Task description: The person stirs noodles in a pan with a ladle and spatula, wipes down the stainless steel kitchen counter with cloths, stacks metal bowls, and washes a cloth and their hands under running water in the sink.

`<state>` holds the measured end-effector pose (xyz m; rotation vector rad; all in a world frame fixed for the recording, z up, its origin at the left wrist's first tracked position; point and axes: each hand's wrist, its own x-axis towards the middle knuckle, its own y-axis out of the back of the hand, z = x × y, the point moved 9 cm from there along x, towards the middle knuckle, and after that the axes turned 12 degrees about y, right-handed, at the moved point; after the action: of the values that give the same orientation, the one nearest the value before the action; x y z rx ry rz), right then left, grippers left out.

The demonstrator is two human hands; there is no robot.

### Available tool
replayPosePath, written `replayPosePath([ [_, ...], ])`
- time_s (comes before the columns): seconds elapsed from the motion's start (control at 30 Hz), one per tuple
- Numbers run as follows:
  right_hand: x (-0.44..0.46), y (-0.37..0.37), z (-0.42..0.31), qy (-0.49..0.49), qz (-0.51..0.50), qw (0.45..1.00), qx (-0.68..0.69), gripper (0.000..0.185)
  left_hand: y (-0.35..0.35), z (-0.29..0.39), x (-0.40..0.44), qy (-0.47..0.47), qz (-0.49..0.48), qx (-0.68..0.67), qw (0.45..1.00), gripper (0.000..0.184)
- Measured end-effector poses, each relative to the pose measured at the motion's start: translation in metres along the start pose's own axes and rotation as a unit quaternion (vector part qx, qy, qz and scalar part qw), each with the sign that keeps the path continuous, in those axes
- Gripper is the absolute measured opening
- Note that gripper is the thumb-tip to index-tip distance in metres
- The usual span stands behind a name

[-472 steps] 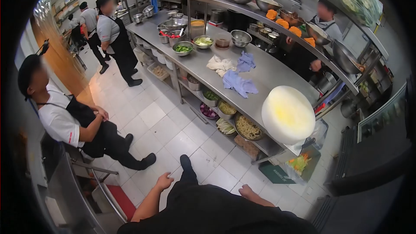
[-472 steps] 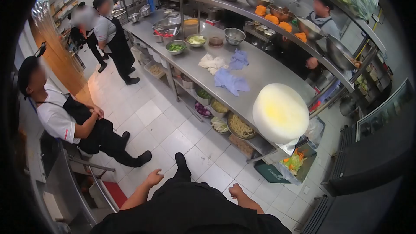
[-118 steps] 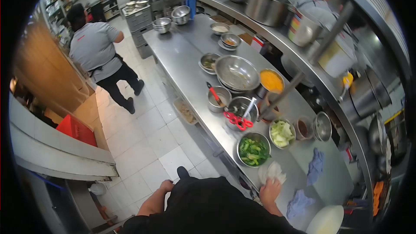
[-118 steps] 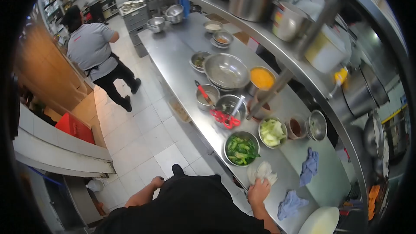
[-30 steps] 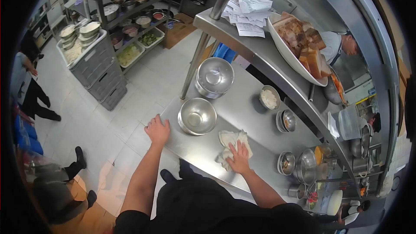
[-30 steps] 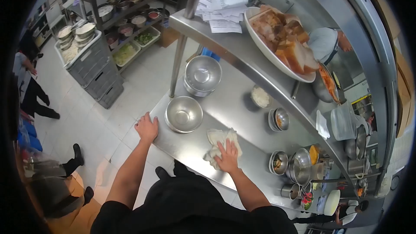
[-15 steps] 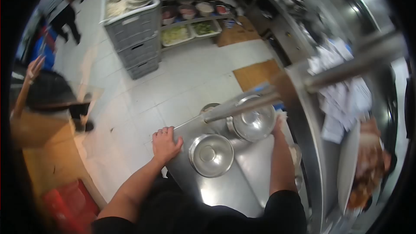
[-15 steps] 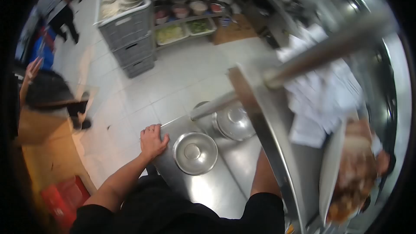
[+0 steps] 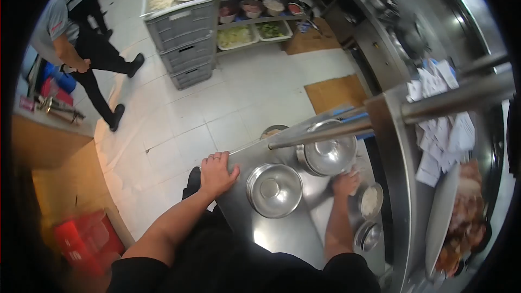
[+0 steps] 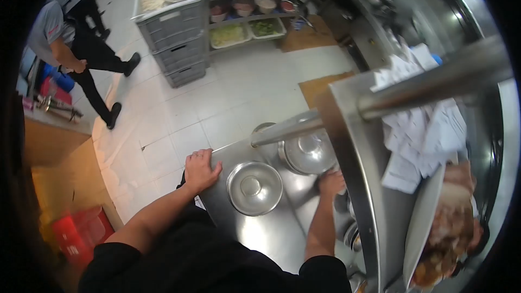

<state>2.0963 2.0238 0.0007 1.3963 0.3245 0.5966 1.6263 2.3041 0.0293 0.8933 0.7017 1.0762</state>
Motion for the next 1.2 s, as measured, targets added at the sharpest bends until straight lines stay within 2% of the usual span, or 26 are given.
replayPosePath([
  [0.07, -0.058, 0.024, -0.018, 0.012, 0.053, 0.997, 0.047, 0.06, -0.003, 0.003, 0.001, -0.022, -0.004, -0.006, 1.0, 0.049],
  [0.13, -0.115, 0.03, -0.028, -0.026, 0.007, 0.997, 0.072, 0.065, 0.001, 0.001, -0.001, -0.018, 0.008, -0.02, 1.0, 0.049],
  [0.17, -0.138, 0.042, -0.031, -0.044, 0.016, 0.997, 0.067, 0.065, 0.003, 0.005, -0.002, -0.036, 0.005, -0.027, 0.999, 0.049],
  [0.23, -0.176, 0.048, -0.04, -0.079, -0.087, 0.989, 0.085, 0.067, 0.004, 0.0, -0.002, -0.032, -0.013, -0.028, 0.999, 0.051],
  [0.27, -0.176, 0.069, -0.037, -0.094, -0.079, 0.989, 0.085, 0.067, 0.004, -0.002, -0.002, -0.049, -0.014, -0.033, 0.998, 0.051],
  [0.33, -0.156, 0.1, -0.032, -0.133, -0.183, 0.957, 0.18, 0.063, -0.005, -0.011, -0.001, -0.037, -0.047, -0.063, 0.996, 0.057],
  [0.37, -0.135, 0.127, -0.029, -0.123, -0.025, 0.961, 0.246, 0.059, 0.0, -0.012, 0.004, -0.048, -0.045, -0.068, 0.995, 0.057],
  [0.43, -0.086, 0.184, -0.046, -0.064, 0.09, 0.956, 0.272, 0.055, -0.022, -0.028, 0.012, 0.014, -0.222, -0.1, 0.97, 0.061],
  [0.5, -0.045, 0.2, -0.067, -0.082, 0.053, 0.952, 0.291, 0.052, -0.013, -0.04, 0.021, 0.003, -0.205, -0.134, 0.97, 0.061],
  [0.57, -0.019, 0.211, -0.092, -0.072, 0.027, 0.981, 0.18, 0.044, 0.0, -0.05, 0.023, -0.005, -0.187, -0.169, 0.968, 0.061],
  [0.7, 0.011, 0.208, -0.094, -0.021, -0.033, 0.996, 0.085, 0.033, 0.023, -0.082, 0.016, -0.011, -0.164, -0.227, 0.96, 0.056],
  [0.77, 0.006, 0.213, -0.093, -0.013, -0.122, 0.946, 0.3, 0.025, 0.029, -0.099, 0.012, -0.01, -0.161, -0.245, 0.956, 0.055],
  [0.8, 0.003, 0.219, -0.088, -0.013, -0.122, 0.946, 0.3, 0.025, 0.03, -0.113, 0.009, 0.03, -0.176, -0.26, 0.949, 0.052],
  [0.83, -0.004, 0.221, -0.079, -0.03, -0.105, 0.934, 0.34, 0.023, 0.032, -0.124, 0.006, 0.071, -0.191, -0.274, 0.94, 0.05],
  [0.9, -0.024, 0.221, -0.062, -0.046, -0.088, 0.919, 0.381, 0.021, 0.033, -0.134, 0.0, 0.084, -0.199, -0.277, 0.936, 0.048],
  [0.97, -0.052, 0.224, -0.044, -0.082, -0.003, 0.848, 0.523, 0.018, 0.04, -0.132, 0.0, 0.097, -0.201, -0.281, 0.933, 0.046],
  [1.03, -0.082, 0.219, -0.036, -0.099, 0.022, 0.772, 0.627, 0.015, 0.057, -0.099, -0.002, 0.046, -0.207, -0.281, 0.936, 0.043],
  [1.07, -0.1, 0.22, -0.034, -0.102, 0.023, 0.771, 0.628, 0.015, 0.065, -0.084, -0.003, 0.044, -0.208, -0.279, 0.937, 0.043],
  [1.13, -0.137, 0.22, -0.039, -0.133, 0.044, 0.698, 0.702, 0.012, 0.073, -0.033, -0.012, -0.014, -0.28, -0.337, 0.899, 0.042],
  [1.17, -0.153, 0.222, -0.045, -0.135, 0.044, 0.697, 0.703, 0.012, 0.078, -0.007, -0.018, -0.046, -0.305, -0.344, 0.887, 0.042],
  [1.2, -0.17, 0.22, -0.056, -0.145, 0.023, 0.668, 0.73, 0.012, 0.084, 0.019, -0.025, -0.077, -0.33, -0.349, 0.874, 0.041],
])
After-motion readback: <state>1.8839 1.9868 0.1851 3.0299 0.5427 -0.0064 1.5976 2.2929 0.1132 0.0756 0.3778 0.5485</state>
